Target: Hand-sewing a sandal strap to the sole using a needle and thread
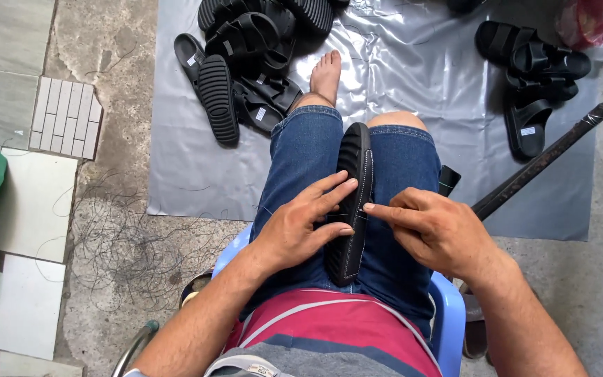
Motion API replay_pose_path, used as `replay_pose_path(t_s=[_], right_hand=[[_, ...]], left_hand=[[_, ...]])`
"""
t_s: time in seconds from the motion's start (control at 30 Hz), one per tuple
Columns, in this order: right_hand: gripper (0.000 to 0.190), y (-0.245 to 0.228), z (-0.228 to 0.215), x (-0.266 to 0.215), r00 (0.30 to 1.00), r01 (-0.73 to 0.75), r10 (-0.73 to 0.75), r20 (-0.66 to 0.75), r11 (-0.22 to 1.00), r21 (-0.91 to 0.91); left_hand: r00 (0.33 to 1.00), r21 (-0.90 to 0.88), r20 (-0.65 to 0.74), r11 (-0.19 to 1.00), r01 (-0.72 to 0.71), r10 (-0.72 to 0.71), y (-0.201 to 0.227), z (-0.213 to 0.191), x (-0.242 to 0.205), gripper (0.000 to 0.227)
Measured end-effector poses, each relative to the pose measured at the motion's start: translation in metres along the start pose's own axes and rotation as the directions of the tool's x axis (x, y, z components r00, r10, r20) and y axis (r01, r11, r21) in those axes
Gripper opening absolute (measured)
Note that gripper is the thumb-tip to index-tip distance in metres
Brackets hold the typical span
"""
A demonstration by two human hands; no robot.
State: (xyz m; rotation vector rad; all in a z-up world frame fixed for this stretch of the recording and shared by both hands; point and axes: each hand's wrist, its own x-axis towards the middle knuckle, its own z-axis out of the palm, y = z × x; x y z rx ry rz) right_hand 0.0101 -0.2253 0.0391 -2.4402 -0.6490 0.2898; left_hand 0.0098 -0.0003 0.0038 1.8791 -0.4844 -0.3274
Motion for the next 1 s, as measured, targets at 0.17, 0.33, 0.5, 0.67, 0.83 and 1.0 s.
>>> replay_pose_path(t_s=[0.17,0.33,0.5,0.67,0.83,1.0], right_hand=[[0.035,-0.007,0.002,0.0,0.999,-0.018,0.017,-0.03,1.0,-0.012],[0.039,-0.005,0.008,-0.005,0.999,-0.022,0.017,-0.029,0.983,-0.184],[0.038,-0.029,0.005,-0.009,0.993,-0.119,0.113,-0.043,0.866,-0.485],[0.03,-0.014,0.017,-0.006,0.993,-0.068,0.038,-0.109,0.956,-0.284],[0.026,0.011,0.035,-0.01,0.986,-0.038,0.02,-0.167,0.994,-0.104],[0.022,-0.003,0.027,-0.002,0.977,0.021,-0.029,-0.211,0.999,-0.037]], left_hand=[[1.0,-0.021,-0.007,1.0,0.015,-0.015,-0.005,0.002,0.0,0.06],[0.999,-0.054,-0.028,0.998,0.021,-0.023,-0.008,0.002,0.001,0.061],[0.999,-0.058,-0.035,0.998,0.021,-0.023,-0.014,0.007,0.003,0.063],[0.995,-0.078,-0.08,0.995,0.06,-0.067,-0.016,0.005,0.002,0.062],[0.993,-0.11,-0.078,0.991,0.075,-0.084,-0.015,0.002,0.0,0.062],[0.99,-0.134,-0.092,0.987,0.09,-0.103,-0.016,0.006,0.003,0.061]])
